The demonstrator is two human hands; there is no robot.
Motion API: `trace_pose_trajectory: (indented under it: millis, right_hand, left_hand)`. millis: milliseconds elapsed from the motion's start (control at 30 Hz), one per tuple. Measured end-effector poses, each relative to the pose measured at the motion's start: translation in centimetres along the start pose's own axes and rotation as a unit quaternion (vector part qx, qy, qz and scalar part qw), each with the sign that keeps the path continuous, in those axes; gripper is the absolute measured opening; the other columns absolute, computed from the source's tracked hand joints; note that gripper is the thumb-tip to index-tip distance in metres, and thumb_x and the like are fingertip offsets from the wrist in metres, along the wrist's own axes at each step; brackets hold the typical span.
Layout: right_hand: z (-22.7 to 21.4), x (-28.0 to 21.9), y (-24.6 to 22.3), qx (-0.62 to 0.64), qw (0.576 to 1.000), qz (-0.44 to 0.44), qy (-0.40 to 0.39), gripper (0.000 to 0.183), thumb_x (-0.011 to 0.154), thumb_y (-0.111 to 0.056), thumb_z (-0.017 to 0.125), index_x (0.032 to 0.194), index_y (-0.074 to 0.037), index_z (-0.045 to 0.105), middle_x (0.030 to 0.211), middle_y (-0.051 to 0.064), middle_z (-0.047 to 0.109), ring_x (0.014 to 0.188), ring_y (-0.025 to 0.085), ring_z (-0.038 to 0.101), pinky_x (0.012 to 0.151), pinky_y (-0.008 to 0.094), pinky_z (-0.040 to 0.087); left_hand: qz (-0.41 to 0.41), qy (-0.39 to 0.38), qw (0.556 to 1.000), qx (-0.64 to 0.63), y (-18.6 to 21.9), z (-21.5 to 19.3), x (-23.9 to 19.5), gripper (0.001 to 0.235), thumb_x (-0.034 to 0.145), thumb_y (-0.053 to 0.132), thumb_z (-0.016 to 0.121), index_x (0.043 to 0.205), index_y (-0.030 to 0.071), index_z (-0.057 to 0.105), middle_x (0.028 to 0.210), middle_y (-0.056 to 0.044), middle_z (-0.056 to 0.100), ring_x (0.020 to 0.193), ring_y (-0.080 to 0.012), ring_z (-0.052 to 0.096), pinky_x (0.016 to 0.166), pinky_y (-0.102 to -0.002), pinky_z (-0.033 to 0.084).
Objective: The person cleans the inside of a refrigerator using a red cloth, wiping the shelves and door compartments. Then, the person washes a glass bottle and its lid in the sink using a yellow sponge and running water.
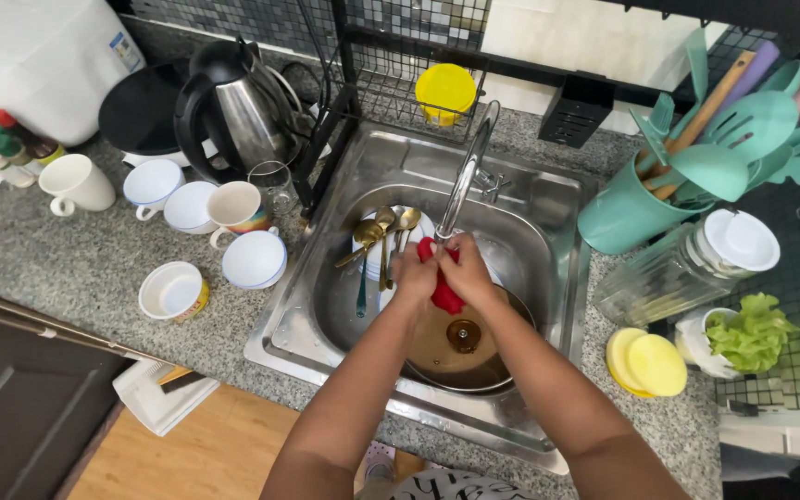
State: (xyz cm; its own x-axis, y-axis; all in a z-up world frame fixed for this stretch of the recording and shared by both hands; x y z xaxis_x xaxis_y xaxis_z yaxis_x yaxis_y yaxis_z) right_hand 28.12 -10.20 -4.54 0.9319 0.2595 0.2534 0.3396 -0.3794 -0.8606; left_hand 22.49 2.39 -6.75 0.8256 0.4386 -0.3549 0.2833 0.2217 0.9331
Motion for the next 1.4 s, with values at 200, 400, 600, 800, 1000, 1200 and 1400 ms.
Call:
trace_pose_trajectory:
  millis: [200,400,600,800,1000,1200,1400]
  right_hand:
    - [-2.9,-1.5,-5.3,0.181,0.914,0.152,-0.33,0.034,0.095,-0.032,0.066,0.122,-0.011,0.061,0.112,0.002,0.07,0.103,0.011,0.065,0.091,0.028,0.052]
    - [-5.9,0.4,-3.4,0.107,0.988,-0.054,-0.098,0.008,0.102,-0.011,0.068,0.108,-0.006,0.066,0.1,0.002,0.069,0.095,0.011,0.062,0.088,0.029,0.053]
    - [-5.5,-1.8,-6.6,-0.028,0.982,-0.183,0.047,0.021,0.092,0.002,0.069,0.112,-0.003,0.063,0.11,0.006,0.061,0.102,0.02,0.063,0.09,0.032,0.051]
    - [-4.5,-3.7,-7.8,0.262,0.959,-0.058,-0.088,0.059,0.084,-0.001,0.055,0.141,-0.012,0.046,0.134,0.002,0.058,0.122,0.012,0.058,0.101,0.028,0.048]
    - [-1.0,-3.7,-2.4,0.201,0.955,0.064,-0.209,0.028,0.101,-0.023,0.064,0.125,-0.007,0.068,0.112,0.003,0.073,0.1,0.012,0.067,0.092,0.029,0.055]
    - [-3.1,-3.7,-2.9,0.463,0.871,0.162,0.012,0.022,0.103,-0.028,0.063,0.112,-0.008,0.068,0.103,0.006,0.075,0.091,0.015,0.07,0.082,0.031,0.058]
    - [-1.0,-5.3,-4.1,0.299,0.947,0.117,0.0,0.025,0.106,-0.03,0.062,0.112,-0.006,0.069,0.1,0.005,0.071,0.088,0.013,0.065,0.08,0.028,0.055]
  left_hand:
    - [0.264,-0.13,0.949,-0.116,2.5,0.4,0.8,0.028,0.09,0.011,0.079,0.108,0.004,0.059,0.099,-0.007,0.069,0.09,-0.0158,0.063,0.079,-0.031,0.053]
    - [0.136,-0.232,0.959,-0.093,2.8,-0.3,-1.1,0.033,0.094,0.026,0.077,0.114,0.007,0.059,0.104,-0.006,0.068,0.095,-0.0138,0.065,0.086,-0.03,0.055]
    - [0.25,-0.23,0.922,0.189,6.0,0.0,-5.1,0.056,0.088,0.025,0.079,0.135,0.007,0.055,0.116,-0.007,0.07,0.106,-0.0135,0.067,0.094,-0.03,0.052]
    - [0.225,-0.278,0.933,0.025,6.0,0.4,-3.2,0.039,0.089,0.008,0.071,0.127,0.004,0.061,0.112,-0.008,0.072,0.102,-0.0147,0.069,0.09,-0.031,0.057]
    - [0.355,-0.19,0.892,0.204,7.7,-1.1,-3.2,0.025,0.086,0.004,0.076,0.111,0.003,0.075,0.105,-0.009,0.067,0.095,-0.0155,0.068,0.086,-0.032,0.056]
    - [0.113,-0.216,0.963,0.118,4.9,-3.0,-4.7,0.066,0.09,0.032,0.08,0.142,0.008,0.047,0.127,-0.012,0.063,0.114,-0.0233,0.066,0.097,-0.037,0.054]
    - [0.179,-0.162,0.966,0.094,-0.6,-1.0,-2.4,0.103,0.057,-0.003,0.084,0.144,0.012,0.032,0.13,-0.013,0.05,0.119,-0.0286,0.054,0.097,-0.04,0.051]
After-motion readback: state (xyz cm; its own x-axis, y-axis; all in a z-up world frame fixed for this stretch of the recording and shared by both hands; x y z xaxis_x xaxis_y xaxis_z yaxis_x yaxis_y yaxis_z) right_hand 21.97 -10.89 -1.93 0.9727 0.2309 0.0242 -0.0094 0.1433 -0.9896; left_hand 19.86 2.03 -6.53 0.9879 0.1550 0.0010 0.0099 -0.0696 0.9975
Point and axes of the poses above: each hand's wrist, its own x-axis towards the middle knuckle, its own z-axis out of the palm, y = z × x, the point moved 7 cm from there along x, towards the middle knuckle
